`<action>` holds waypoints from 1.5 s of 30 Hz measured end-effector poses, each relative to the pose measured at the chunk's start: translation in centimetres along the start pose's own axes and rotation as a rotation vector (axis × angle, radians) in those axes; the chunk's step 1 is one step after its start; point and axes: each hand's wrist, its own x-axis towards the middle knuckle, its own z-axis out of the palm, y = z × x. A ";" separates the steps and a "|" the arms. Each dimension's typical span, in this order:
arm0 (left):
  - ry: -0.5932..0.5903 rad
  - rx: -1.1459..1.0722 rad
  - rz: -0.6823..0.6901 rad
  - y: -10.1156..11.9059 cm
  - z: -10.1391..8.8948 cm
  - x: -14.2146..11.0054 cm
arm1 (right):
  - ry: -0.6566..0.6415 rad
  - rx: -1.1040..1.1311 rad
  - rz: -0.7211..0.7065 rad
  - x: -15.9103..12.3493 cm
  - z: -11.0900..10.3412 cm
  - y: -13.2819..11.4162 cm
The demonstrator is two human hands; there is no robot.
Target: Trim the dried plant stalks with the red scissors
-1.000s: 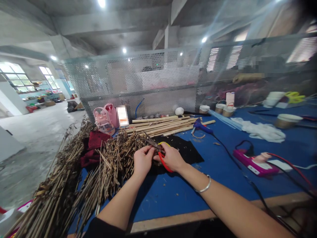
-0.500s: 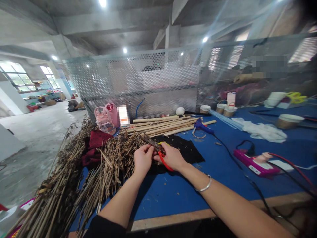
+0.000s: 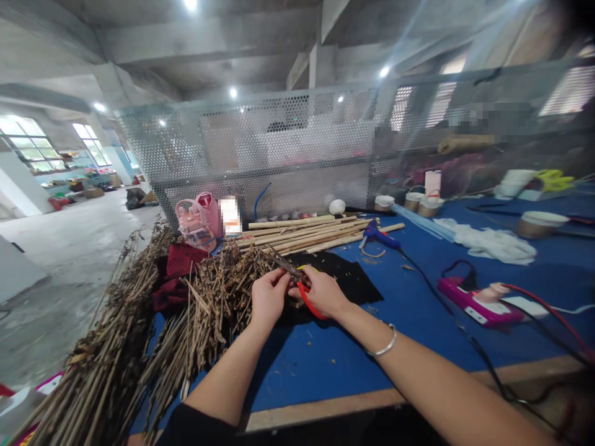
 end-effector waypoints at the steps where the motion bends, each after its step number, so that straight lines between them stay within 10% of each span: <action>1: 0.001 -0.007 -0.006 -0.1 0.0 0.1 | -0.004 -0.003 0.001 0.0 0.0 0.1; 29: 0.010 -0.104 -0.113 -0.7 0.2 0.1 | 0.003 0.044 -0.024 0.0 0.0 0.1; 45: 0.013 0.225 0.086 -0.4 0.0 -0.3 | 0.049 0.036 -0.033 -0.2 0.4 -0.3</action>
